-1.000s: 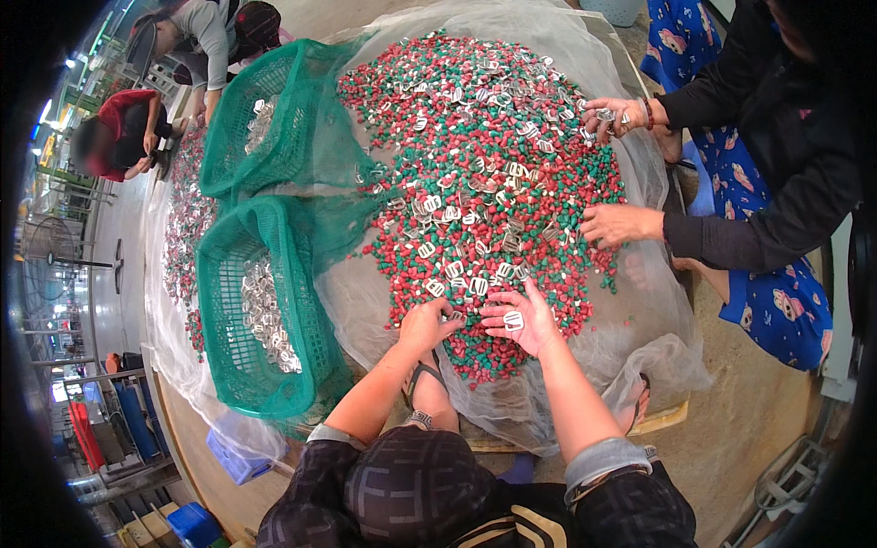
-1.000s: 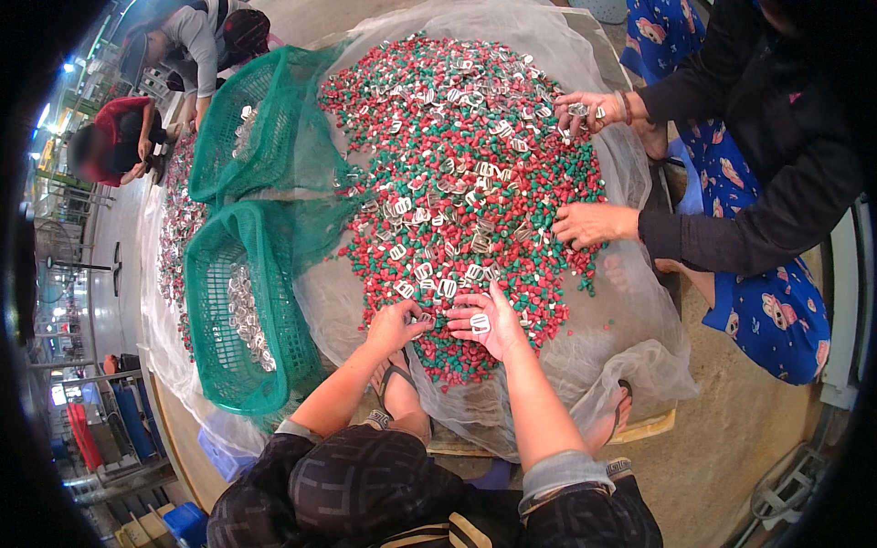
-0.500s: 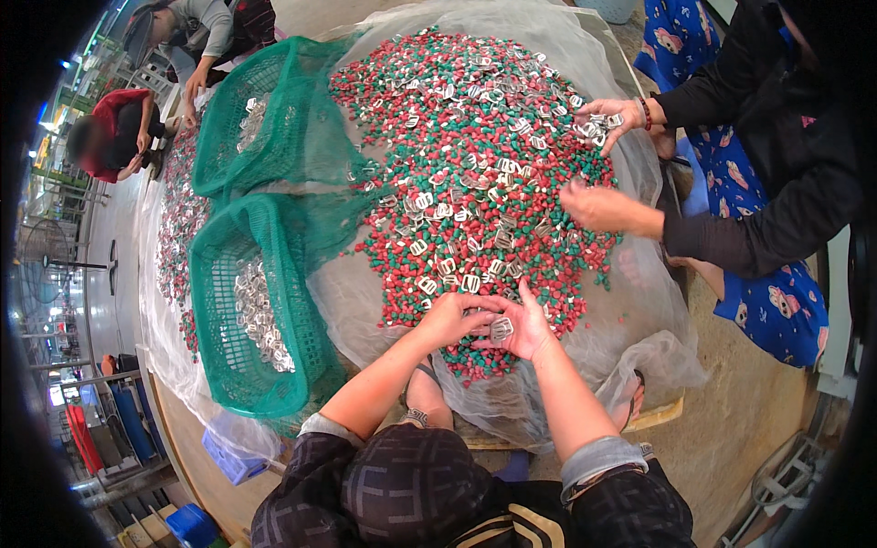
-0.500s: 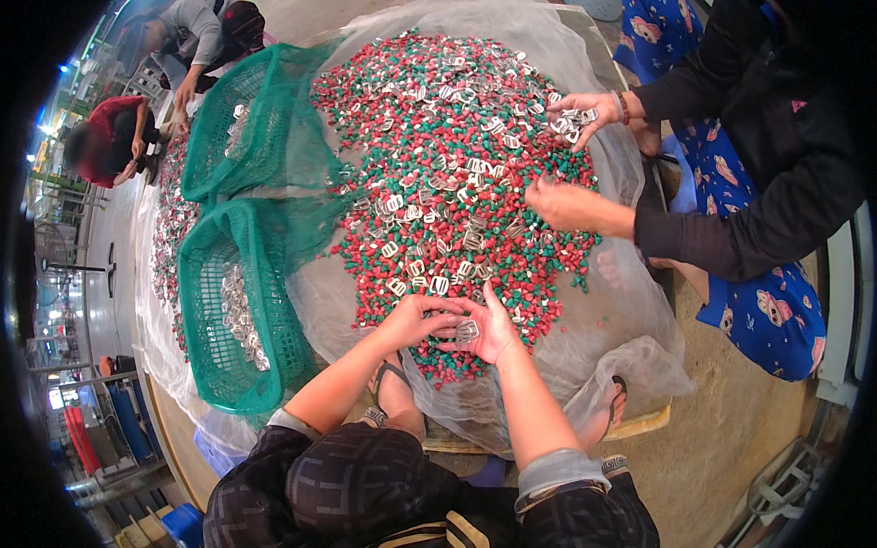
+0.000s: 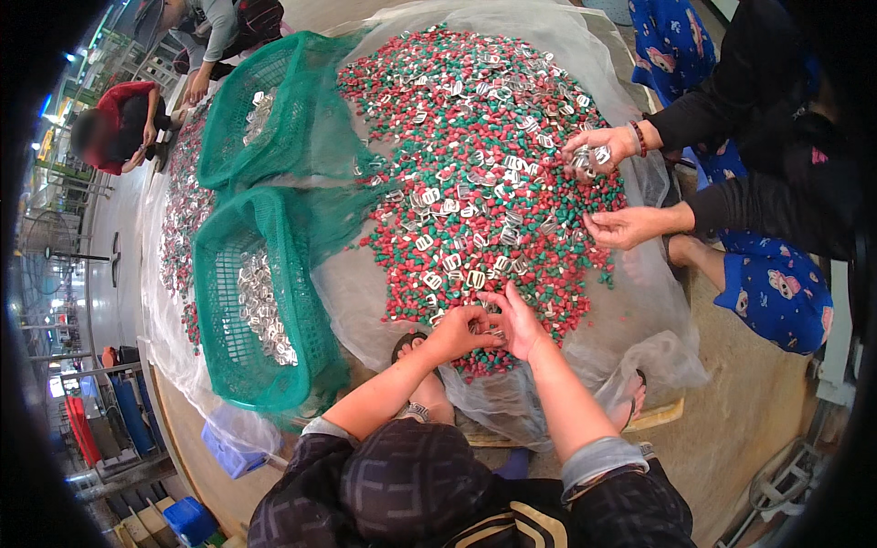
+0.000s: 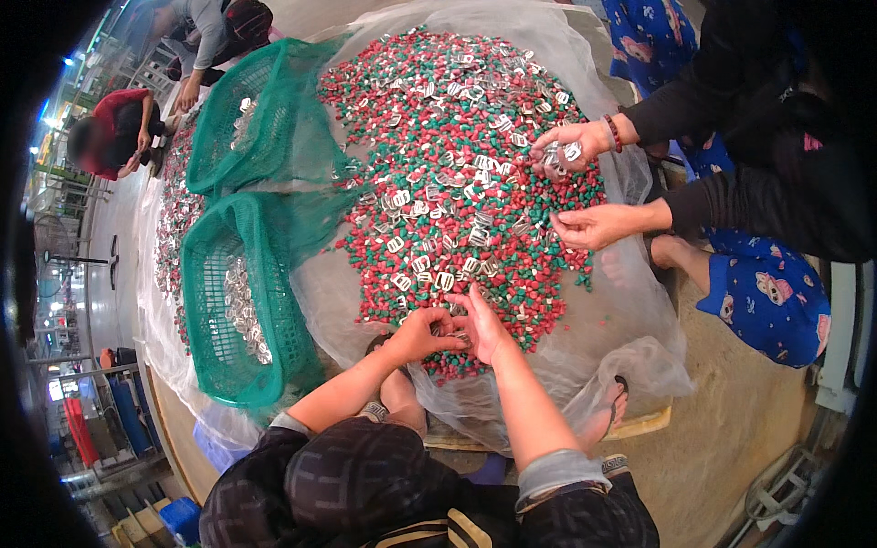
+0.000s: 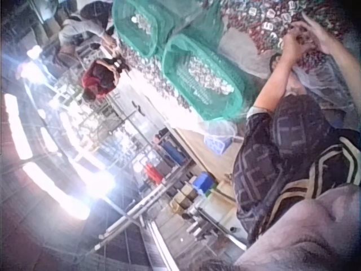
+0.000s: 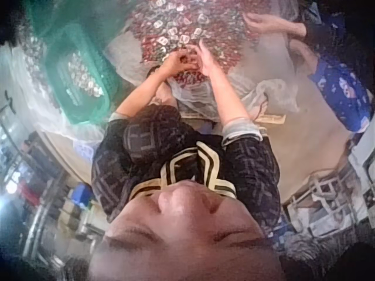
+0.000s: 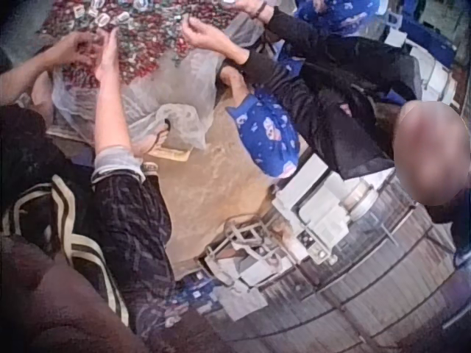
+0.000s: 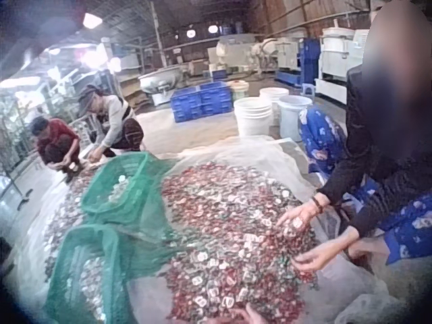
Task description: The person sits at a table and sorts a large pile of red and green bottle caps by hand, picking out silver metal pieces and placing them into green baskets. Other workers are also sorting at the same table.
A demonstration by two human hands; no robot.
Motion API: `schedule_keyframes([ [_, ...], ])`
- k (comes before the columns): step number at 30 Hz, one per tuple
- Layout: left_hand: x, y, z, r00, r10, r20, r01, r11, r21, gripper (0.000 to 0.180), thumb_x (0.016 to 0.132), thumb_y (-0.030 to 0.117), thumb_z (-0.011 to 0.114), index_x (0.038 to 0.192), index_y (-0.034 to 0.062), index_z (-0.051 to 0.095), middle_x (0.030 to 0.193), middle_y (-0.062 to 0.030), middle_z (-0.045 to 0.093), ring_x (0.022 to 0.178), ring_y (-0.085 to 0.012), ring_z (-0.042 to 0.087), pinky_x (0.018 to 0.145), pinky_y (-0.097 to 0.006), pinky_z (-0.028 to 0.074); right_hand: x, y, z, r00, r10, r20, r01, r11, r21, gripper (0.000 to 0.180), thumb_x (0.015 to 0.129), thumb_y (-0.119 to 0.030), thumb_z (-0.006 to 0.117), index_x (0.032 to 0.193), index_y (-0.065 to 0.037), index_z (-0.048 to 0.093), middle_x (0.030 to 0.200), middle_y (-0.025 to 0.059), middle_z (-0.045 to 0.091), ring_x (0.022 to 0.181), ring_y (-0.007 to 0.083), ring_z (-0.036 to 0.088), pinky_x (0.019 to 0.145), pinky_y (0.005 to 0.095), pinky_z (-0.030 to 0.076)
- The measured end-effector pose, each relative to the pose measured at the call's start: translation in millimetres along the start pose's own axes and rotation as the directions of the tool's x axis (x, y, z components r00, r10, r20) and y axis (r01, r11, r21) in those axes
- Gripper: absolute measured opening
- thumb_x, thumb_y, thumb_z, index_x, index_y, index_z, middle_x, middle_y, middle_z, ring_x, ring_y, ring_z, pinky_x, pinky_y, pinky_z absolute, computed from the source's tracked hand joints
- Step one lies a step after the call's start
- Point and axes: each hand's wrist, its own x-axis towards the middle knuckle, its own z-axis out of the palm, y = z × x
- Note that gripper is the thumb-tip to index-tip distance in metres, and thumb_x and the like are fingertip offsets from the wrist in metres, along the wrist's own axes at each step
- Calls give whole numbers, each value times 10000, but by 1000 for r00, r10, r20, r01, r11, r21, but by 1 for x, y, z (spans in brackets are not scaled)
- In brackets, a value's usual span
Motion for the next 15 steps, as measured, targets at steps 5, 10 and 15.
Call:
schedule_keyframes([
  [5,-5,-15,-24,976,-202,-87,158,920,-360,260,685,197,763,641,60,546,596,21,533,564,-68,474,515,-236,387,-5,-4,11,1000,14,-12,-16,977,-211,396,893,-427,466,995,-59,571,680,35,580,486,96,491,391,217,347],
  [10,-13,-55,-55,957,-165,-239,32,878,-478,199,723,103,693,827,68,526,753,-17,583,625,-91,522,523,-221,401,-7,-8,-5,986,-127,-110,100,969,-228,250,883,-275,530,869,-33,589,582,-14,473,450,64,378,386,199,273],
  [15,-31,-46,-42,977,44,-211,72,857,511,329,689,209,725,934,86,543,810,-69,614,767,-238,615,623,-347,484,-7,-12,-23,932,-254,-259,209,959,-191,199,865,-257,561,863,-59,573,581,-28,464,434,44,354,374,190,237],
])
